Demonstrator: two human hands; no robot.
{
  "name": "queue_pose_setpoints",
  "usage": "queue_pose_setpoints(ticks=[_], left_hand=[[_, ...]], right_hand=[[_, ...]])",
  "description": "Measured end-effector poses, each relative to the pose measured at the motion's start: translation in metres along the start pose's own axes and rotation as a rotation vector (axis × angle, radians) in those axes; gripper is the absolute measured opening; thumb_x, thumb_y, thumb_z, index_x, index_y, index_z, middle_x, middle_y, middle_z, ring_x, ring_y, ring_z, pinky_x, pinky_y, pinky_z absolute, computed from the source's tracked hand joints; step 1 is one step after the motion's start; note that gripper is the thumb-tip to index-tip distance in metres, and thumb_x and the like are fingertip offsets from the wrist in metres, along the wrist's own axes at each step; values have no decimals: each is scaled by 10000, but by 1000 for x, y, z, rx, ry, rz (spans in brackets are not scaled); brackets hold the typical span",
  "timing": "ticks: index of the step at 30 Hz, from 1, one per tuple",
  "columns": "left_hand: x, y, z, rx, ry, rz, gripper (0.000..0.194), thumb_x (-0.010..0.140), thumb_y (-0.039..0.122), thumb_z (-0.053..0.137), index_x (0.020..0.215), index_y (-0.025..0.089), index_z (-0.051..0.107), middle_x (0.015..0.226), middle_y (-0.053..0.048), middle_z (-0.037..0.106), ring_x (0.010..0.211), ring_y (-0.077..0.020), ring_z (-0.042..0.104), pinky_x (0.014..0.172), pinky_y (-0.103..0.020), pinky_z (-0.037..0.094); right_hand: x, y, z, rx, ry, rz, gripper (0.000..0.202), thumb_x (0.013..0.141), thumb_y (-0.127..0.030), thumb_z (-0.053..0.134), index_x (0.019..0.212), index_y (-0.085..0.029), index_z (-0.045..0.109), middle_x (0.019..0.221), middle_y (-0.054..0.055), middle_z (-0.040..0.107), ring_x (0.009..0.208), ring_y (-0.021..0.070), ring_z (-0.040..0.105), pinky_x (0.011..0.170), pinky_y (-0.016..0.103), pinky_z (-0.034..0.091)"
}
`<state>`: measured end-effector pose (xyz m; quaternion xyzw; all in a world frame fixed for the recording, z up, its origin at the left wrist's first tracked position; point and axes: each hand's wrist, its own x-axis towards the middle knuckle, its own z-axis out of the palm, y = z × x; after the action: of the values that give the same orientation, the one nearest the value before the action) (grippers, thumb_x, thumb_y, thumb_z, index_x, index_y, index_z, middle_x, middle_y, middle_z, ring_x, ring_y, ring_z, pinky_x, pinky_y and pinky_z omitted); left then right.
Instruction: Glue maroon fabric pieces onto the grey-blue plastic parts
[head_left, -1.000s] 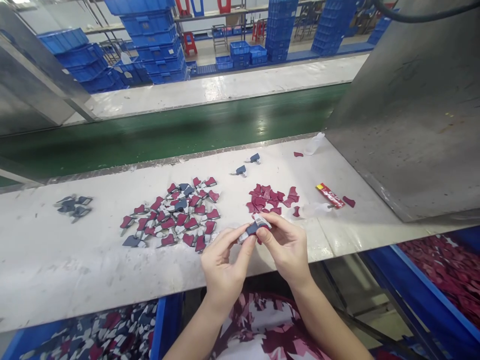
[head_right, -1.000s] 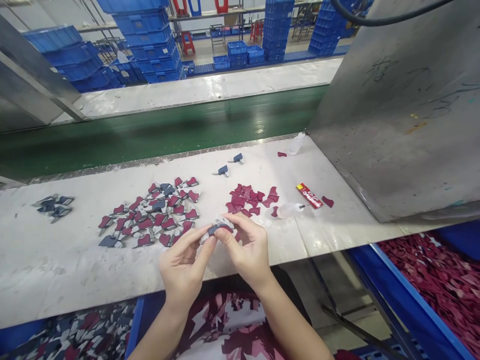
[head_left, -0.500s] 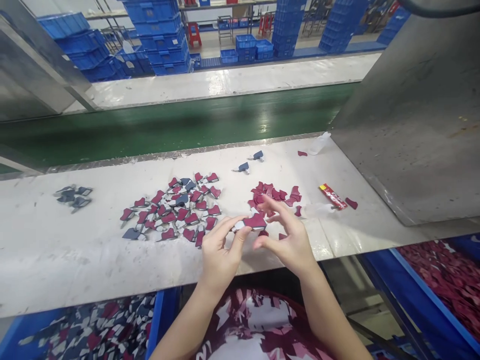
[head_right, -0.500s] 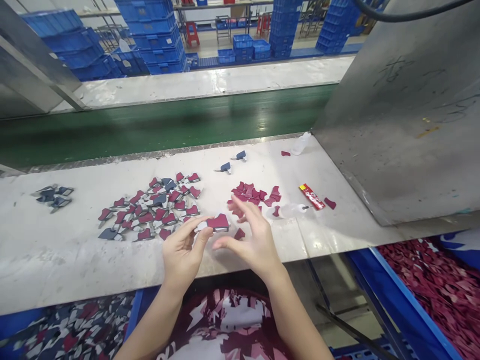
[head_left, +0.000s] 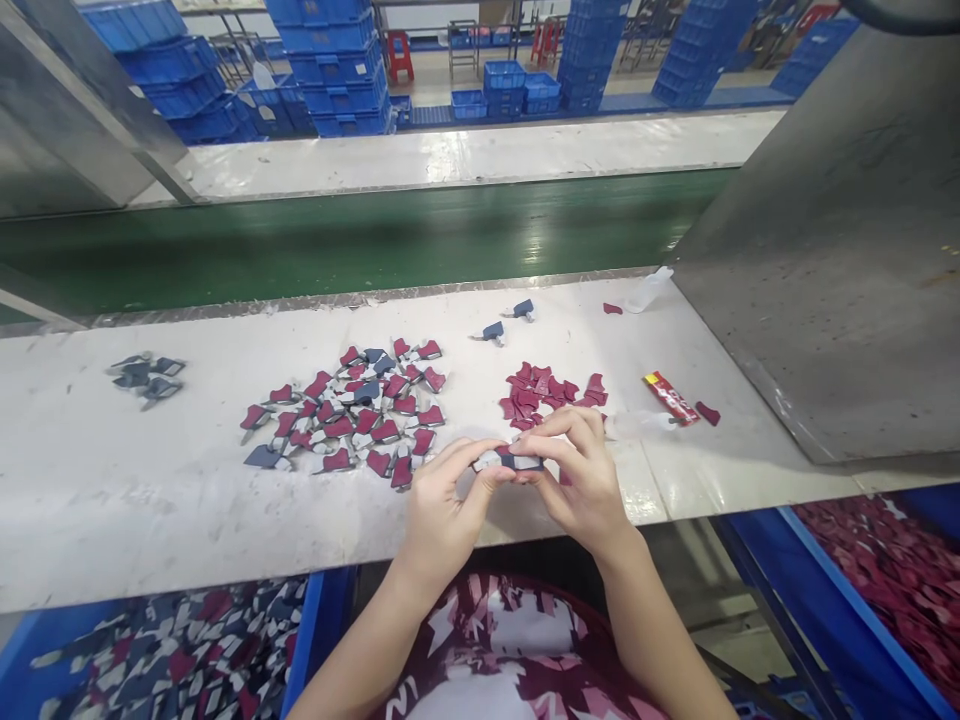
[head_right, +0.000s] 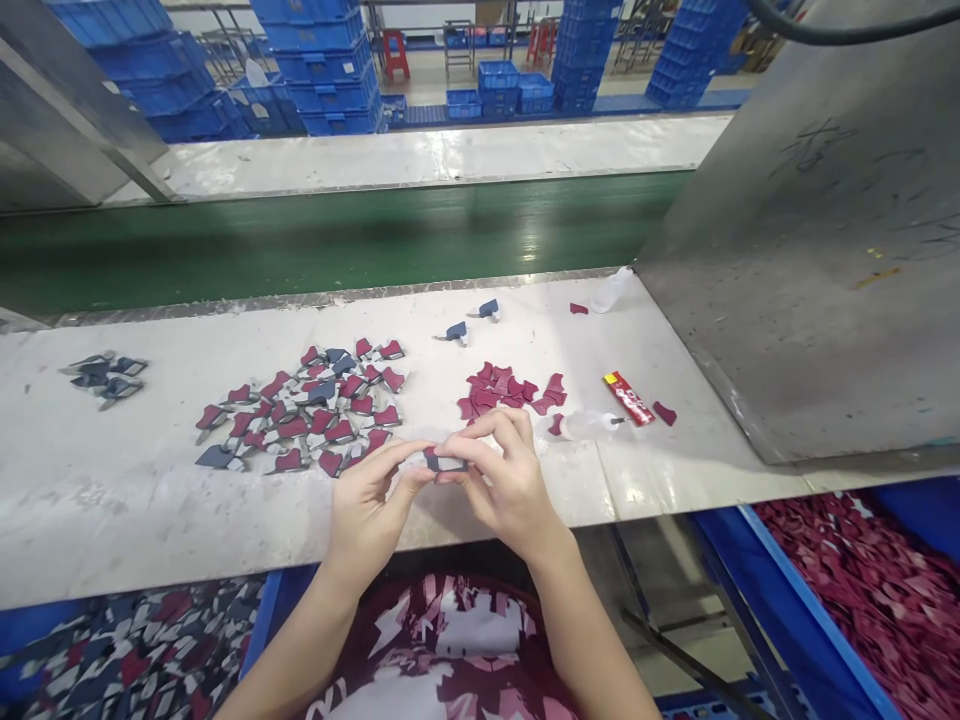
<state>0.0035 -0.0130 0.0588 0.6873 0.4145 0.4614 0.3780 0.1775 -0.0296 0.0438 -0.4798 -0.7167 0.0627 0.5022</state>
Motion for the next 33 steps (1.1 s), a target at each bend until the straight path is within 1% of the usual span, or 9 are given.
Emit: queue_pose_setpoints(ticks=[5,10,15,21,25,28,30,31,33], left_hand=[[3,-4,0,-14,1,10,152,922,225,671,1034,196,769,951,-62,769,891,-188,712,817,-269,555],[7,-7,0,-15,23,7,181,903,205,695,1060,214,784,955,-55,761,884,-181,702,807,-270,554],[7,-8,-1,-28,28,19,208,895,198,700,1082,220,788,951,-59,756,871,-179,698,808,-284,569],[6,-13,-1,-76,40,-50,228,867,192,714,1081,209,790,972,-74,758,910,-187,708,849,-298,580],[6,-19,-5,-282,31,-219,152,826,240,754,954,179,809,964,-98,779,935,-237,737,836,-331,605],[4,-28,-22,-355,16,-335,137,826,293,761,926,218,817,984,-59,791,943,-251,748,822,-335,614],[1,-39,-46,-262,87,-370,155,841,339,744,925,235,823,955,-29,793,911,-238,750,780,-316,611],[0,-45,-62,-180,159,-378,182,839,362,744,937,230,823,930,-22,793,895,-235,747,762,-311,608],[-5,-60,-101,42,437,-370,262,806,389,773,996,213,808,967,-30,792,940,-253,729,799,-345,602]], right_hand=[[-5,2,7,67,55,5,296,885,-186,713,1116,-370,702,1018,28,664,986,211,591,868,415,509],[-13,0,11,283,33,294,755,862,-317,753,1521,-326,383,1339,108,616,1193,258,597,902,422,563],[-14,-1,14,449,-39,474,361,956,-332,617,1310,-268,633,1186,94,670,1001,210,676,821,373,602],[-12,-2,25,595,33,554,248,910,-317,682,1145,-243,699,1013,59,665,851,169,663,636,276,565],[-8,-4,31,595,4,473,201,905,-280,691,1104,-265,716,1001,48,684,885,168,651,703,292,555],[-2,-8,36,523,-138,362,233,918,-255,675,1147,-277,712,1042,57,709,954,187,651,778,331,560],[1,-8,36,369,-199,262,310,942,-228,633,1239,-308,679,1153,71,696,1064,212,627,885,393,548],[1,-6,34,260,-179,201,345,942,-214,627,1265,-326,666,1203,74,681,1125,229,600,947,434,524],[0,1,24,20,-31,93,387,907,-182,664,1259,-343,673,1219,77,665,1182,264,555,1026,500,465]])
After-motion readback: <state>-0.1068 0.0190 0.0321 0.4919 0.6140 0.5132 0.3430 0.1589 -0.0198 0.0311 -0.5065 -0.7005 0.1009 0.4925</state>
